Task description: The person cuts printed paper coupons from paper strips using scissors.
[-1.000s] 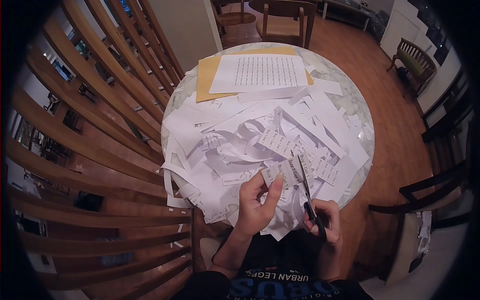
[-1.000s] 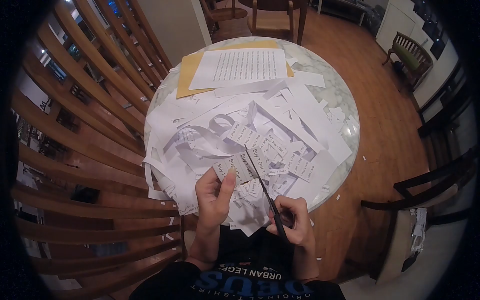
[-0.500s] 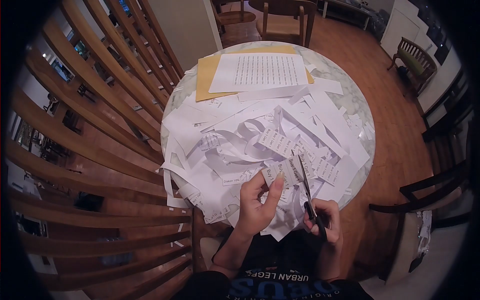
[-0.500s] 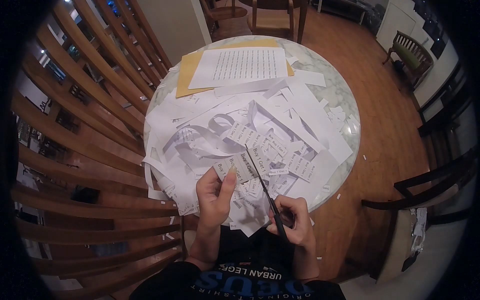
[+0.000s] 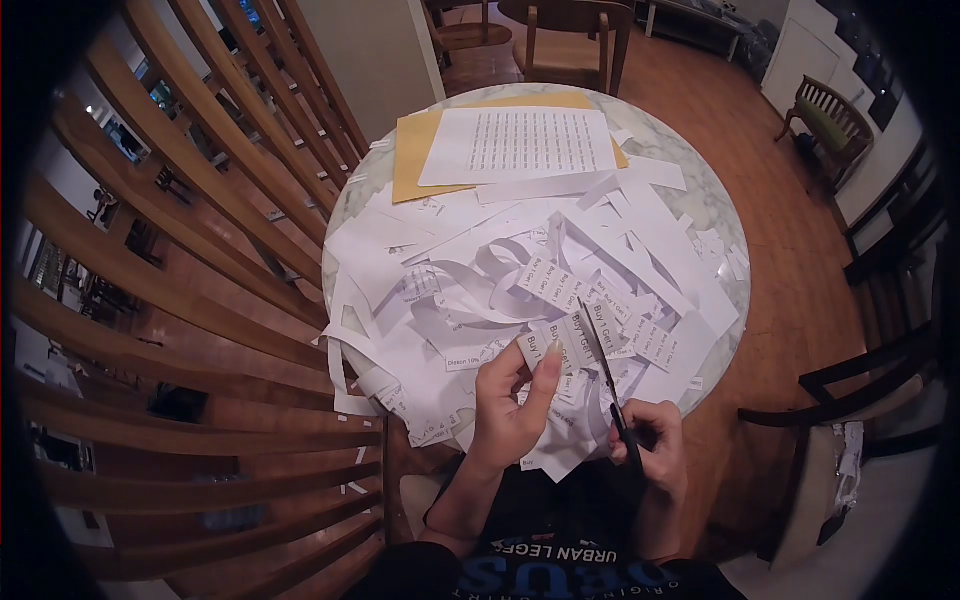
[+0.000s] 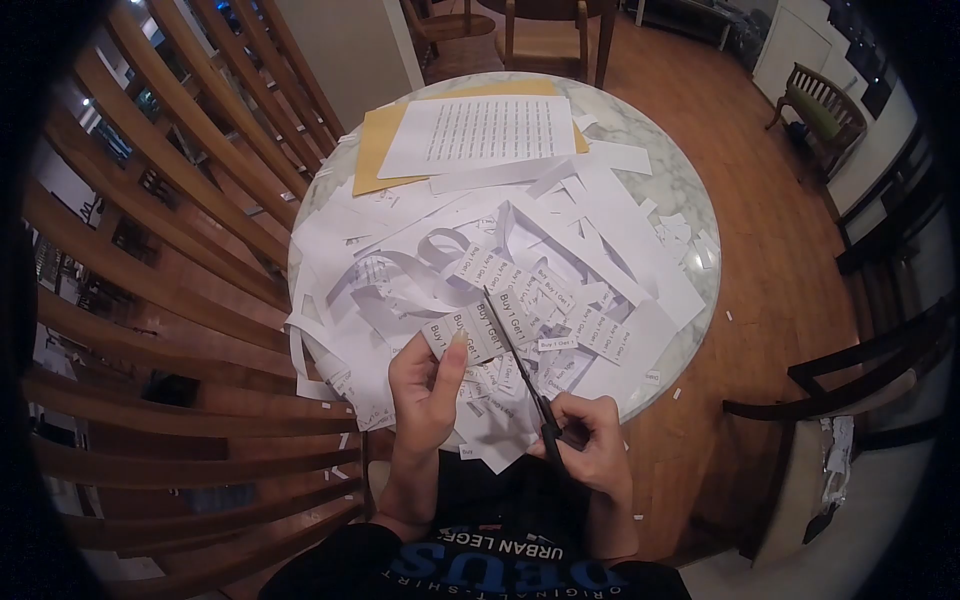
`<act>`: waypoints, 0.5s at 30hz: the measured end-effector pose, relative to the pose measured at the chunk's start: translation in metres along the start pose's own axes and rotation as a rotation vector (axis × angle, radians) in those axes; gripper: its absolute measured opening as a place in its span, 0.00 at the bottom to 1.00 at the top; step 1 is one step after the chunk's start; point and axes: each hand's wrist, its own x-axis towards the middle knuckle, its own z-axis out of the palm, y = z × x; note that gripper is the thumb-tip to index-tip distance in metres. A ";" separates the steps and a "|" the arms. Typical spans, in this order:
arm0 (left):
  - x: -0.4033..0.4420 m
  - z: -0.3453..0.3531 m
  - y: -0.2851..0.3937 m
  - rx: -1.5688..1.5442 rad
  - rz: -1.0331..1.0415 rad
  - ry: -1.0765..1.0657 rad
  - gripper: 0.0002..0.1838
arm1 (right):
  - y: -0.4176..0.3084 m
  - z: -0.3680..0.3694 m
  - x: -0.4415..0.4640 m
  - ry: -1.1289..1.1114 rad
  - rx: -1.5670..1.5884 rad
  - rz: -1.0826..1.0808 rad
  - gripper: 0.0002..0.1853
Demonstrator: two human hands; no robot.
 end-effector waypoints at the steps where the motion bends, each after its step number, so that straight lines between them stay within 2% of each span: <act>1: 0.000 0.000 0.000 -0.001 -0.005 0.000 0.09 | 0.001 0.000 0.000 0.008 -0.034 -0.032 0.15; 3: 0.000 0.000 0.000 0.001 -0.004 0.001 0.10 | -0.002 0.001 0.001 0.016 -0.069 -0.064 0.14; 9: 0.001 0.000 0.000 -0.017 -0.006 0.006 0.10 | -0.002 0.000 0.000 0.036 -0.049 0.016 0.13; 15: 0.001 0.000 -0.002 -0.012 -0.008 -0.003 0.09 | -0.003 -0.004 0.001 0.027 -0.108 -0.036 0.13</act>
